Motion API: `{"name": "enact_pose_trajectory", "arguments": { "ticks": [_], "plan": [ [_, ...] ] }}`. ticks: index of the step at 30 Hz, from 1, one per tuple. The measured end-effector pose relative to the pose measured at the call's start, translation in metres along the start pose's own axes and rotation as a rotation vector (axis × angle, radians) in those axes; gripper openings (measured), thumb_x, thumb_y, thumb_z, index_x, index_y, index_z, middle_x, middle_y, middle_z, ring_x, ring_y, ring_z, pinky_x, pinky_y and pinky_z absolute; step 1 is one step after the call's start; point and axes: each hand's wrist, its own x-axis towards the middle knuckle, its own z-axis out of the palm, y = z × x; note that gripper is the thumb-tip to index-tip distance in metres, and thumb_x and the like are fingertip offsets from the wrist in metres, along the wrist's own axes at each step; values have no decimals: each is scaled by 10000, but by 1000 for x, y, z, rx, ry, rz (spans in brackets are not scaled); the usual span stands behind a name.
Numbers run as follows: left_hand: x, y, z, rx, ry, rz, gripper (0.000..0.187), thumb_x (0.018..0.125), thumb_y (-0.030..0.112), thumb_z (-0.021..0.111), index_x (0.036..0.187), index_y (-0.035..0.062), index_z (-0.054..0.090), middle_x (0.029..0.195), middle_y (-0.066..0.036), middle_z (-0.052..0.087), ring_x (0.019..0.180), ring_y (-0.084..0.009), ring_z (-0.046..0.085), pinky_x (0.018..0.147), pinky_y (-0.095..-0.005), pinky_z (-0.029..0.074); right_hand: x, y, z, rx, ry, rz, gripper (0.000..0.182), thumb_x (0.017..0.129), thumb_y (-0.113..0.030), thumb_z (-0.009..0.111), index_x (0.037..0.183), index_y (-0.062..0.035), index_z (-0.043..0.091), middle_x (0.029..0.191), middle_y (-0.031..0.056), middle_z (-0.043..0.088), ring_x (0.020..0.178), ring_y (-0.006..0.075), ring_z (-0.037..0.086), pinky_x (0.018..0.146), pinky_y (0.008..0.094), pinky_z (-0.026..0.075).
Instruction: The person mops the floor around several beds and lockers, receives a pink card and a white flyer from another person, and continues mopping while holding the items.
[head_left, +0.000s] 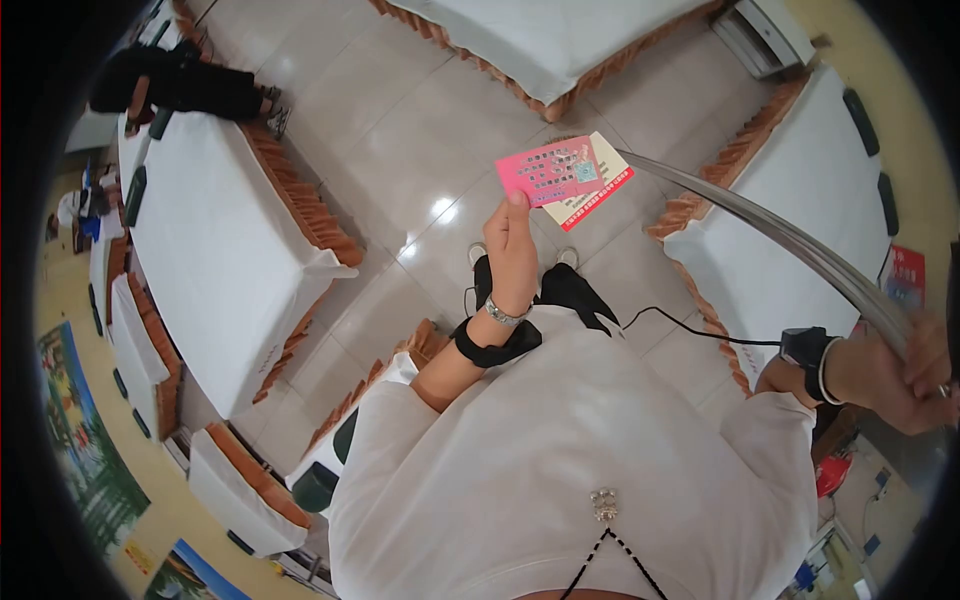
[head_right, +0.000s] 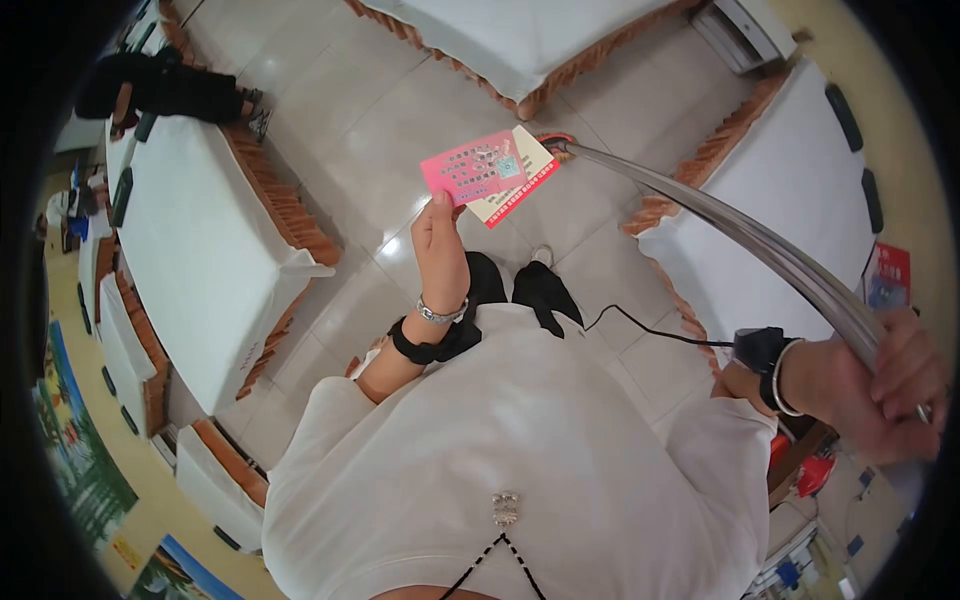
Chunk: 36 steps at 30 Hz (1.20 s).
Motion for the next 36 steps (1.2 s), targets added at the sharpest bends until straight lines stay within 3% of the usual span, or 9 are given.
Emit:
{"name": "enact_pose_trajectory", "arguments": {
  "ticks": [5,6,7,10,12,16,18,28,36],
  "plan": [
    [4,18,-65,-43,90,14,376,922,265,365,912,-53,565,916,-77,589,861,-120,514,881,-300,373,23,-14,70,177,-294,62,223,926,-304,342,837,-101,369,522,-51,242,377,34,236,341,152,237],
    [7,24,-80,-50,100,18,379,924,265,362,913,-55,564,906,-76,588,856,-119,513,877,-298,375,18,-17,153,-78,629,9,221,922,-298,358,819,-103,370,532,-47,233,389,38,228,345,155,231],
    [10,29,-94,-56,111,21,382,925,265,358,915,-57,562,896,-75,587,850,-118,512,873,-295,377,20,-16,158,-61,611,16,221,922,-298,358,819,-103,370,532,-47,233,389,38,228,345,155,231],
    [27,46,-130,-62,176,41,386,927,263,352,910,-61,561,870,-69,583,836,-114,507,867,-293,381,35,0,178,213,-196,96,231,920,-276,375,768,-102,368,536,-43,224,394,47,222,348,165,239],
    [36,55,-146,-69,197,72,388,927,265,352,908,-62,561,864,-68,582,829,-112,505,858,-290,382,47,17,225,14,627,122,257,911,-262,404,715,-98,376,526,-43,255,386,53,243,352,167,252],
    [55,68,-185,2,244,56,392,927,267,353,909,-65,560,862,-69,581,812,-110,499,830,-282,387,72,69,248,-108,733,211,292,904,-257,418,663,-96,380,515,-38,294,378,62,271,353,171,264],
    [66,73,-191,10,277,87,367,926,262,356,845,-53,526,778,-21,503,740,-86,411,719,-247,347,69,105,218,255,-197,118,302,891,-252,442,637,-99,382,516,-27,341,379,67,305,357,166,271],
    [85,79,-228,-73,298,88,367,925,263,364,934,-52,553,917,-63,577,858,-101,489,832,-262,366,-144,182,340,78,-124,288,187,825,-37,417,672,-79,319,496,27,350,427,115,344,406,248,307],
    [121,70,-222,46,325,61,367,924,261,369,915,-54,557,892,-50,578,845,-86,486,810,-245,376,-242,230,290,62,-163,353,138,876,-81,421,874,-93,284,593,85,431,489,182,425,514,354,439]
  ]
}}
